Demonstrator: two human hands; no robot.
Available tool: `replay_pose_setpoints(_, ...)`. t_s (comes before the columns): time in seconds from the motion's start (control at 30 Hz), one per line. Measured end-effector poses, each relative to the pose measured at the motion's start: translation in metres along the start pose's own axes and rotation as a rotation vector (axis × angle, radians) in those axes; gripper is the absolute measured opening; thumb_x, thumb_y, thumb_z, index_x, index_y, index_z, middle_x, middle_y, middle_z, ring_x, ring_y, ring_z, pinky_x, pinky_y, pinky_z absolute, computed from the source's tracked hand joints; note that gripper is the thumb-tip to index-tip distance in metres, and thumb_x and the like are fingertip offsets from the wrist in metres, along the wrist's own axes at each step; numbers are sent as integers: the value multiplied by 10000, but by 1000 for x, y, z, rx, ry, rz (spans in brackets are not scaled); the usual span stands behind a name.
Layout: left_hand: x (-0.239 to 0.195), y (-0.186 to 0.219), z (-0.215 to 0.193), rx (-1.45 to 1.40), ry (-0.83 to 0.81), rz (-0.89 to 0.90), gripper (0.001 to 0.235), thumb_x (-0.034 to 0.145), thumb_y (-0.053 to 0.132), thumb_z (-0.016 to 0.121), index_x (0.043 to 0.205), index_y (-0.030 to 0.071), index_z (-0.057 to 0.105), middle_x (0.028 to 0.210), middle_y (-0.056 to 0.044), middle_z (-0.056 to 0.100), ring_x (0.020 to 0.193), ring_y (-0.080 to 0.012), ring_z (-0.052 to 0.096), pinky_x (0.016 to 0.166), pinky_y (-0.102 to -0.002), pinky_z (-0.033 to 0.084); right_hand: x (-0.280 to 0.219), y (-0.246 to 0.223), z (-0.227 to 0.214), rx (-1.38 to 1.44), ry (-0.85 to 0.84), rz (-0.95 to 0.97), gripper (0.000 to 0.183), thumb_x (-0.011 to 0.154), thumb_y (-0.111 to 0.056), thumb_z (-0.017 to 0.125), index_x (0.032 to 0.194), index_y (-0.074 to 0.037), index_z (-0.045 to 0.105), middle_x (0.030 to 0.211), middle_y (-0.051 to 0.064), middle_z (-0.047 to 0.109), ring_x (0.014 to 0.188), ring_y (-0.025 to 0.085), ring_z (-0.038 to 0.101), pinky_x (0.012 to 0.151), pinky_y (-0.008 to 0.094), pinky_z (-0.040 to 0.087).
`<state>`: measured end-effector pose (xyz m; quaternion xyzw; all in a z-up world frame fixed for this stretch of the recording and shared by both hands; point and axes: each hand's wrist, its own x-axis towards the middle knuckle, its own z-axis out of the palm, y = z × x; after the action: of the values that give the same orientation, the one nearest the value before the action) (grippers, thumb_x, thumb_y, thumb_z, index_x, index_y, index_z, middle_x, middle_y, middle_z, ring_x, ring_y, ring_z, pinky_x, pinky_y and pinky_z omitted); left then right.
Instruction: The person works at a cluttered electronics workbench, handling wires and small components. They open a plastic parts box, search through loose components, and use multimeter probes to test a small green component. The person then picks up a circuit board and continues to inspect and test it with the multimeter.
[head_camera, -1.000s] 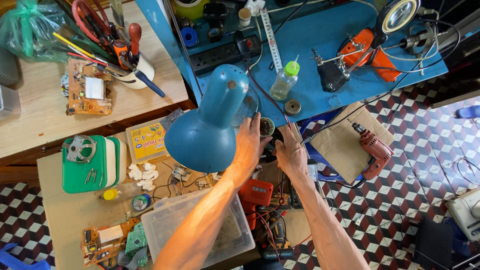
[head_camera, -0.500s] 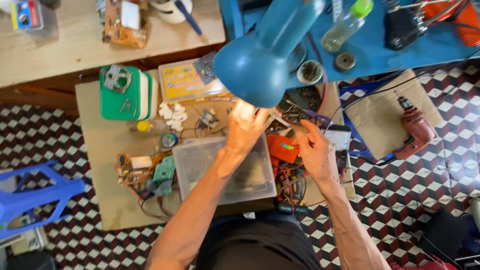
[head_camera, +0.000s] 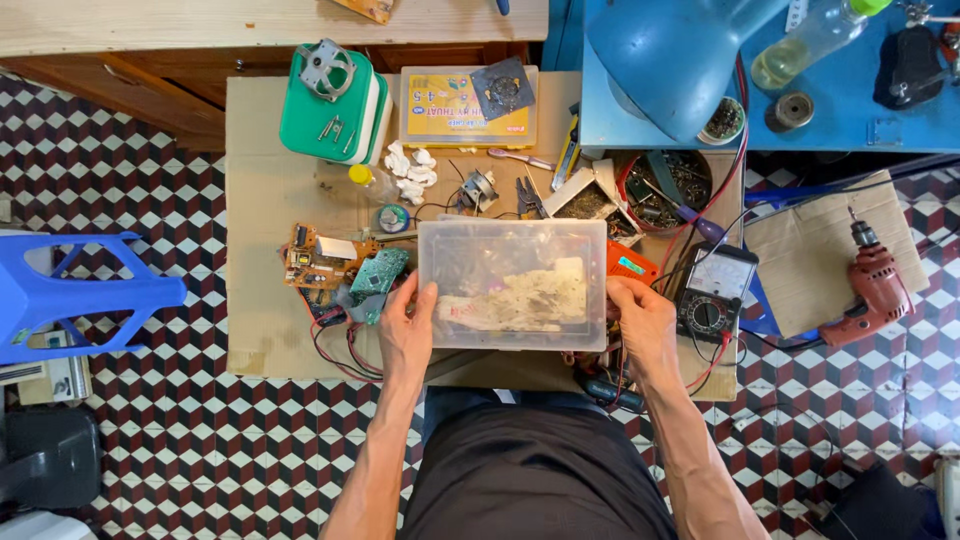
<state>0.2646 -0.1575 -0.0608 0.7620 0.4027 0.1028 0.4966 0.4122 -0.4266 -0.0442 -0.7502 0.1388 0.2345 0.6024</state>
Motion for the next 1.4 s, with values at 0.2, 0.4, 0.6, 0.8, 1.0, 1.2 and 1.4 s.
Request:
replay_pose_setpoints(0.2, -13, -12, -16, -254, -79, -200, 525, 937, 351, 691, 1352, 31, 649, 1214, -96, 740, 1083, -191, 679, 939, -318, 519, -7, -31, 3, -392, 169, -417, 365, 1023, -251, 655, 1287, 3, 660, 1196, 94, 655, 1016, 171, 632, 876, 311, 522)
replay_pose_setpoints(0.4, -65, -33, 0, -995, -163, -823, 570, 879, 324, 787, 1298, 15, 556, 1195, -159, 582, 1158, -290, 604, 997, -433, 571, -42, 8, -8, 162, 81, 183, 554, 920, -350, 711, 1312, 16, 571, 1144, 96, 692, 989, 164, 660, 844, 300, 518)
replay_pose_setpoints(0.6, -79, -15, 53, -1225, -427, -934, 539, 840, 341, 806, 1212, 14, 593, 1113, -134, 694, 1104, -268, 685, 969, -408, 575, -31, 22, 7, -10, -22, 75, 592, 894, -345, 746, 1345, 10, 602, 1148, 110, 729, 1001, 137, 657, 883, 273, 506)
replay_pose_setpoints(0.8, -88, 0, 63, -1007, -325, -737, 511, 870, 378, 761, 1228, 59, 583, 988, -100, 714, 944, -215, 707, 886, -371, 590, -33, 14, 2, -50, -93, 54, 529, 918, -319, 722, 1333, 1, 652, 1171, 91, 728, 1021, 134, 653, 903, 270, 502)
replay_pose_setpoints(1.0, -90, 12, 67, -937, -219, -636, 499, 869, 356, 757, 1235, 68, 578, 947, -99, 698, 857, -205, 697, 820, -371, 585, -37, 22, 7, 9, -133, -88, 533, 958, -322, 683, 1381, -3, 625, 1217, 98, 720, 1057, 139, 647, 925, 279, 504)
replay_pose_setpoints(1.2, -97, 29, 61, -908, -178, -609, 542, 851, 373, 754, 1258, 64, 573, 956, -86, 712, 879, -199, 705, 838, -369, 587, -43, 28, 10, -114, -88, -284, 591, 991, -360, 625, 1477, -37, 530, 1299, 96, 675, 1133, 160, 624, 959, 284, 493)
replay_pose_setpoints(1.4, -112, 49, 44, -1026, -174, -693, 553, 840, 381, 772, 1244, 49, 591, 977, -91, 719, 943, -204, 712, 900, -358, 579, -46, 21, 0, 3, -163, -332, 573, 1070, -442, 410, 1490, -67, 514, 1360, 91, 645, 1194, 174, 607, 1008, 301, 470)
